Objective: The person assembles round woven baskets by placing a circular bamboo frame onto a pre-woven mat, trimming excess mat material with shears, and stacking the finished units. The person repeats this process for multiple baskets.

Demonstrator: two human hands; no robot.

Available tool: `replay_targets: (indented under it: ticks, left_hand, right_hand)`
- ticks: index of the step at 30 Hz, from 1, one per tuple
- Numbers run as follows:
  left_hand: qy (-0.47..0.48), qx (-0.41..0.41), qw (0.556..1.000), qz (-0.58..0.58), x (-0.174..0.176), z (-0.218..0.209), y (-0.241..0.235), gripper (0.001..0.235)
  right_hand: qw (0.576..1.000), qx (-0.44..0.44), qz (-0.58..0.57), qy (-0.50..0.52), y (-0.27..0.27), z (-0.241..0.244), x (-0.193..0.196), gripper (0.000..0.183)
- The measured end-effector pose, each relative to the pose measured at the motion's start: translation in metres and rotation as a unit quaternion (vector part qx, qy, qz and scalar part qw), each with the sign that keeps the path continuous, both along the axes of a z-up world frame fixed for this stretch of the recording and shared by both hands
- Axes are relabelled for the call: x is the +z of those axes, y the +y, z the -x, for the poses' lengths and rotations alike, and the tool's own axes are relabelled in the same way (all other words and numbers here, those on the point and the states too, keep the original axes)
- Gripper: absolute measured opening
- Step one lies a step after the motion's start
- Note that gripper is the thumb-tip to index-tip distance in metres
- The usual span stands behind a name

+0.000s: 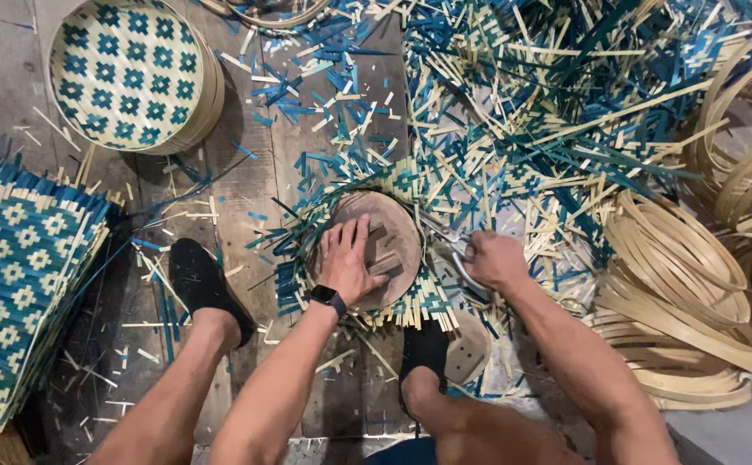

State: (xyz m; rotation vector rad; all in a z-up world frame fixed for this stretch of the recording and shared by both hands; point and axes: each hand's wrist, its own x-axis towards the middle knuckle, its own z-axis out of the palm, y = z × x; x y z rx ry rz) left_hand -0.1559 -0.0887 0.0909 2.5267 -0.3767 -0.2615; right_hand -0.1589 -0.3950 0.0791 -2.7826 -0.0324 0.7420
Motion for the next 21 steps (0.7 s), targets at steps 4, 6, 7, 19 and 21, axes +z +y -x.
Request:
replay_targets:
  ticks: [4,6,7,19,21]
  left_hand:
    - [0.027,-0.079,0.996,0.018,0.006,-0.011,0.003,0.123]
    - [0.02,-0.085,0.996,0.015,0.009,-0.014,0.006,0.122]
    - [0.017,-0.087,0.996,0.014,0.009,-0.015,0.009,0.121]
    - [0.054,-0.239,0.962,-0.117,0.014,-0.023,0.019,0.129]
    - [0.093,-0.11,0.98,-0.135,0.016,-0.01,0.011,0.139]
  right_hand:
    - [0.983,0.037,0.011,-0.178,0.011,-0.011,-0.014,0.052]
    - [0.961,0.068,0.042,-0.263,0.017,-0.015,-0.023,0.049]
    - [0.973,0.06,0.029,-0.223,0.018,-0.017,-0.026,0.048]
    - [0.974,0.137,0.078,-0.166,0.017,-0.047,-0.038,0.047]
    - [0.975,0.167,0.083,-0.123,-0.004,-0.047,-0.028,0.059]
